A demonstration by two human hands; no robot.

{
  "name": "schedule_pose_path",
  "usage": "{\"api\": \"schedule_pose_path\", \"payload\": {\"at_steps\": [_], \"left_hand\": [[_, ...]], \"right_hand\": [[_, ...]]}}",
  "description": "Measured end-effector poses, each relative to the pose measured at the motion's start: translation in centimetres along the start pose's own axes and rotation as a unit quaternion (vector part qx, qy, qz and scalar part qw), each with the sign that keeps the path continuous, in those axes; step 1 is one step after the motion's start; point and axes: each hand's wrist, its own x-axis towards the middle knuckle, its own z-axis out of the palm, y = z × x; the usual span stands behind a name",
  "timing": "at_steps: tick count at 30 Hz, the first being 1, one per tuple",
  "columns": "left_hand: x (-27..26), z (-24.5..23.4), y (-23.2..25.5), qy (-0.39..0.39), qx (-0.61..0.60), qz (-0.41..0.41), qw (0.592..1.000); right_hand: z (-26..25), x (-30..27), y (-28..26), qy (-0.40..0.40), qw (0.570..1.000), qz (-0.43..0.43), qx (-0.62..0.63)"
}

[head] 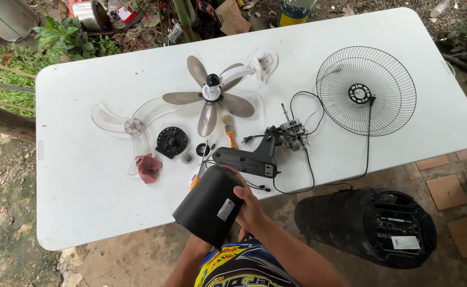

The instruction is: The person wipes the motor housing of a disassembled fan with a cloth, picks up the fan base, and brushes dust off it using a brush.

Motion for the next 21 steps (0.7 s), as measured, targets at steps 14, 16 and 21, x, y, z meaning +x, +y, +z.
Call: {"api": "schedule_pose_path", "payload": {"at_steps": [14, 16, 21], "left_hand": [[-0.2, -1.5, 0.7, -0.12, -0.033, -0.264, 0.956], [-0.8, -1.7, -0.2, -0.072, -0.15, -0.361, 0.918], [0.8, 0.5, 1.2, -0.194, 0.136, -0.074, 0.969]], "right_hand": [[-1.4, -0.4, -2.9, 0.07, 0.996, 0.003, -0.046], [-1.5, -0.6, -3.3, 0.079, 0.995, 0.023, -0.048], [-1.3, -0.8, -2.6, 0.098, 0.991, 0.062, -0.074]]}}
